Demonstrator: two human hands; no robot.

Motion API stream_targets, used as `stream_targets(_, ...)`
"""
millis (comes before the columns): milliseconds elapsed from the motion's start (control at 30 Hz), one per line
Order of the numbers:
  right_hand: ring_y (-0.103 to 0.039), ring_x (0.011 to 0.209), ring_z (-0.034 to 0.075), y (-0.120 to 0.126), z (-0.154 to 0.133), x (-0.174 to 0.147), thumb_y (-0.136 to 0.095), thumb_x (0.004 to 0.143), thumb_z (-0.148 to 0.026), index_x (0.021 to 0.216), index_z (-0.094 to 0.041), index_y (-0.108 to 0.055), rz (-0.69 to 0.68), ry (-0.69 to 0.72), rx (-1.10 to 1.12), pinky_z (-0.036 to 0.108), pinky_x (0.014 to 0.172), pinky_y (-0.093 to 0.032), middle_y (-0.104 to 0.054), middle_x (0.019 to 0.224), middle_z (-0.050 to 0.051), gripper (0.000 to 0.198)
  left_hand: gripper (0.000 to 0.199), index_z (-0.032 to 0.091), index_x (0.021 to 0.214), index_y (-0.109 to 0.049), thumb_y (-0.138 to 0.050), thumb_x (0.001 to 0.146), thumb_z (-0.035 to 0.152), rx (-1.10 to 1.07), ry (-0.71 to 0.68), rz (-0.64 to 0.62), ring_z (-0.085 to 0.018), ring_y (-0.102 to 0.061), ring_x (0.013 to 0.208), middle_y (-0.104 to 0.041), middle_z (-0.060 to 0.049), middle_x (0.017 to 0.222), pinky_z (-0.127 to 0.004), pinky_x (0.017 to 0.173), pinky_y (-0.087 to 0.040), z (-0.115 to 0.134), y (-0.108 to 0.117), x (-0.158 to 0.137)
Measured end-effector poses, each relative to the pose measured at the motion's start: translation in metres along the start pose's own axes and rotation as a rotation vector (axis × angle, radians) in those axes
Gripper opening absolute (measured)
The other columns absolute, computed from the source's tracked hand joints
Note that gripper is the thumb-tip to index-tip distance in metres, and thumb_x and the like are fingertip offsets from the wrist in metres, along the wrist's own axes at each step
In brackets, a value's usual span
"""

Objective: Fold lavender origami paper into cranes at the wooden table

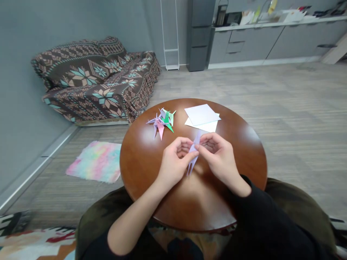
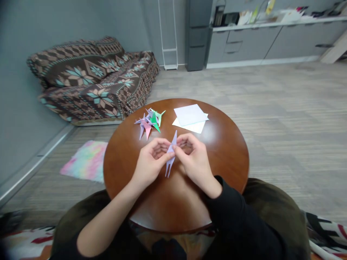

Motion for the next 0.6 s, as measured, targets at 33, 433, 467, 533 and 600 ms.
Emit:
stream_targets(33, -0.065, 0.071, 0.013, -0.001, 0.000, 0.000, -0.077, 0.083, -0.020, 0.089, -0.021, -0.066, -0.011, 0.000, -0.004, 0.026, 0.064, -0.055, -0.068, 0.080, -0.001, 0.012, 0.021, 0.017, 0.091, -0.063, -0.079, 0.079, 0.023, -0.003, 0.000, -0.001, -0.014, -0.065, 0.075, -0.068, -0.001, 0.081, -0.024, 0.069, -0.053, -0.001, 0.000, 0.000)
stream_targets(433, -0.070, 0.082, 0.018, -0.003, 0.002, 0.002, -0.083, 0.079, -0.028, 0.083, -0.021, -0.075, -0.017, -0.058, 0.100, 0.032, 0.078, -0.059, -0.076, 0.089, 0.003, 0.011, 0.016, 0.019, 0.097, -0.065, -0.074, 0.085, 0.024, 0.172, -0.093, 0.016, -0.013, -0.066, 0.075, -0.070, -0.002, 0.086, -0.022, 0.065, -0.052, 0.005, 0.003, -0.002)
stream_targets(467, -0.070, 0.083, 0.018, -0.004, 0.003, 0.001, -0.083, 0.078, -0.028, 0.082, -0.021, -0.075, -0.018, -0.068, 0.114, 0.033, 0.079, -0.059, -0.077, 0.089, 0.003, 0.012, 0.017, 0.019, 0.098, -0.064, -0.074, 0.085, 0.024, 0.197, -0.118, 0.015, -0.013, -0.067, 0.075, -0.071, -0.002, 0.087, -0.022, 0.065, -0.052, 0.007, 0.002, -0.003)
stream_targets(533, -0.070, 0.082, 0.018, -0.002, 0.007, 0.001, -0.084, 0.077, -0.029, 0.079, -0.021, -0.075, 0.007, -0.094, 0.147, 0.034, 0.080, -0.059, -0.076, 0.087, 0.003, 0.013, 0.021, 0.021, 0.103, -0.063, -0.074, 0.085, 0.021, 0.209, -0.151, 0.000, -0.014, -0.068, 0.077, -0.072, -0.002, 0.089, -0.022, 0.066, -0.054, 0.008, 0.000, -0.005)
stream_targets(600, -0.069, 0.081, 0.018, 0.002, 0.012, 0.001, -0.087, 0.073, -0.030, 0.077, -0.020, -0.074, 0.048, -0.130, 0.198, 0.035, 0.080, -0.059, -0.075, 0.085, 0.002, 0.017, 0.025, 0.022, 0.105, -0.062, -0.075, 0.084, 0.020, 0.185, -0.151, -0.033, -0.015, -0.069, 0.078, -0.071, -0.002, 0.089, -0.023, 0.067, -0.056, 0.007, -0.003, -0.005)
Point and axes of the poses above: each hand's wrist, its own x-axis towards the middle knuckle, its own y-axis out of the back of the hand, z = x × y, the point moved 8 cm from there along x, towards the middle knuckle
